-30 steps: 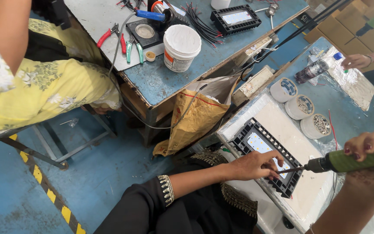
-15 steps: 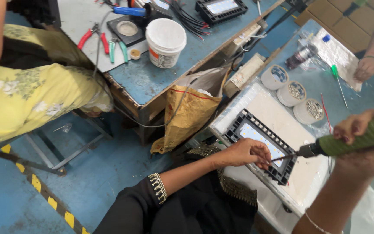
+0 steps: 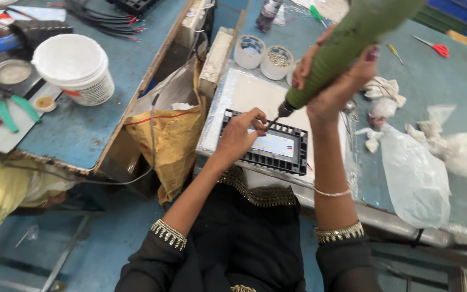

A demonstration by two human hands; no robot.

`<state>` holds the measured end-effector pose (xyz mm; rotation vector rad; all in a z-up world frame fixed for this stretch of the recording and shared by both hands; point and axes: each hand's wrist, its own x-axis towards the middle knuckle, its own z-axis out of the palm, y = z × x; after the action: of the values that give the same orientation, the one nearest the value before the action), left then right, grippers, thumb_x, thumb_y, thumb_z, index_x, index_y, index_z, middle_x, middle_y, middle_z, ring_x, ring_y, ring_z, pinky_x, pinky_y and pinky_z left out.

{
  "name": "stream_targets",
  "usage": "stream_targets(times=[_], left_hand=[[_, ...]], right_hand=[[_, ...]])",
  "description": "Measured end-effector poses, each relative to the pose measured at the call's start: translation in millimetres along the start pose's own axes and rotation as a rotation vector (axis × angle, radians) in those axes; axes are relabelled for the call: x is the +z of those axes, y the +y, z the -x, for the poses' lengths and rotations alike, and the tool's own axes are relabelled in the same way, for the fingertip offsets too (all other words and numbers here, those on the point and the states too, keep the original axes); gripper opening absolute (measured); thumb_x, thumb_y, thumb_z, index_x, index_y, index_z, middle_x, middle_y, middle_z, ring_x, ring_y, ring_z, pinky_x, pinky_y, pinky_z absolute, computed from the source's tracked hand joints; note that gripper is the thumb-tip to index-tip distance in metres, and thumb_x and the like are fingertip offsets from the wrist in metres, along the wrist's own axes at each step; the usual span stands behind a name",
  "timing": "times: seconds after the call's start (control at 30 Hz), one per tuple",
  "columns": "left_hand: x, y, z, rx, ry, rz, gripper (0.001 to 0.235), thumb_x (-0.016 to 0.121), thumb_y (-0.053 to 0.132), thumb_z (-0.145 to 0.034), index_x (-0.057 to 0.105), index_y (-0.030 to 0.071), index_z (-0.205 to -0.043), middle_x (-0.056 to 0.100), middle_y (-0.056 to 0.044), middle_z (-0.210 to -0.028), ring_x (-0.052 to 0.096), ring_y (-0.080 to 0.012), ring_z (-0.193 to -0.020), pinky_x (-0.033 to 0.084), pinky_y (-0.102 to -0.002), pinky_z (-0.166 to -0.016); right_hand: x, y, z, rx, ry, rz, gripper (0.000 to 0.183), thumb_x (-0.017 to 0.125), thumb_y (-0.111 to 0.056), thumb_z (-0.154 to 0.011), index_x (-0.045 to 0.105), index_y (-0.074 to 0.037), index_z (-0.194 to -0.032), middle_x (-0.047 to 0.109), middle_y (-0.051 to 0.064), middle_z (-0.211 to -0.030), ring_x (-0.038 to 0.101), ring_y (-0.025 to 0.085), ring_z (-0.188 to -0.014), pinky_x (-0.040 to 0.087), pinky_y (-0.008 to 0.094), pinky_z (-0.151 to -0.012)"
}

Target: The person assembles an LED light fixture by applying adhesive with a green caulking gun to a rectangular housing, inserting small components, and handling wires. They also open a plastic bag of small parts and place them on the work surface.

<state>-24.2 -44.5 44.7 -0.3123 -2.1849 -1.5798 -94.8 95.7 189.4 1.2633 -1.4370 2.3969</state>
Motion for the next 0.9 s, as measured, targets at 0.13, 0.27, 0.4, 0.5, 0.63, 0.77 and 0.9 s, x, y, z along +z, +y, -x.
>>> stream_targets(times=[0.13,0.27,0.4,0.5,0.63,0.77,0.9], left_hand=[[0,-1,-8,-0.059,-0.05,-0.1,0.029,0.073,-0.003,-0.081,0.062,0.007,-0.105,0.076,-0.011,-0.089,0.077,-0.0229,-0.089,0.057,-0.036,-0.08],[2,-2,-9,-0.028,-0.069,-0.112,0.036,0.068,-0.007,-0.082,0.065,0.01,-0.113,0.076,-0.012,-0.087,0.077,-0.0261,-0.089,0.056,-0.037,-0.083],[7,-4,-5,-0.015,-0.099,-0.153,0.04,0.061,-0.007,-0.085,0.064,0.013,-0.119,0.077,-0.012,-0.087,0.074,-0.0293,-0.09,0.054,-0.041,-0.083],[9,-5,-3,0.002,-0.112,-0.212,0.046,0.055,-0.008,-0.084,0.062,0.013,-0.124,0.077,-0.011,-0.089,0.07,-0.0316,-0.089,0.053,-0.043,-0.082],[11,-7,0,-0.001,-0.11,-0.247,0.049,0.054,-0.008,-0.08,0.063,0.013,-0.123,0.077,-0.012,-0.09,0.069,-0.0328,-0.09,0.053,-0.045,-0.084],[13,-9,1,0.021,-0.111,-0.255,0.048,0.051,-0.01,-0.077,0.063,0.01,-0.119,0.077,-0.012,-0.09,0.07,-0.0335,-0.09,0.052,-0.047,-0.085],[13,-10,1,-0.001,-0.11,-0.21,0.047,0.048,-0.012,-0.076,0.063,0.007,-0.116,0.077,-0.015,-0.092,0.071,-0.034,-0.092,0.053,-0.046,-0.087]], right_hand=[[2,8,-5,-0.003,0.023,0.037,0.07,0.04,-0.07,-0.105,0.047,0.0,-0.113,0.047,0.011,-0.063,0.047,0.021,-0.047,0.043,0.033,-0.045],[-5,12,-4,0.047,0.051,0.009,0.07,0.04,-0.069,-0.104,0.046,0.0,-0.113,0.048,0.012,-0.066,0.047,0.02,-0.05,0.042,0.032,-0.05],[-14,17,-3,0.06,0.06,0.014,0.071,0.04,-0.07,-0.103,0.047,0.0,-0.114,0.049,0.013,-0.067,0.047,0.021,-0.05,0.042,0.033,-0.05],[-18,21,-2,0.072,0.059,0.008,0.072,0.039,-0.07,-0.103,0.047,0.0,-0.115,0.05,0.012,-0.067,0.048,0.021,-0.05,0.042,0.033,-0.05],[-19,25,-1,0.082,0.062,0.016,0.071,0.038,-0.069,-0.104,0.048,0.0,-0.118,0.05,0.012,-0.068,0.048,0.02,-0.05,0.043,0.033,-0.051],[-17,26,1,0.071,0.062,0.046,0.07,0.038,-0.069,-0.104,0.048,-0.001,-0.119,0.05,0.012,-0.066,0.048,0.02,-0.048,0.042,0.032,-0.049],[-16,26,3,0.073,0.06,0.047,0.071,0.038,-0.069,-0.104,0.048,-0.001,-0.119,0.051,0.011,-0.067,0.048,0.02,-0.049,0.043,0.033,-0.05]])
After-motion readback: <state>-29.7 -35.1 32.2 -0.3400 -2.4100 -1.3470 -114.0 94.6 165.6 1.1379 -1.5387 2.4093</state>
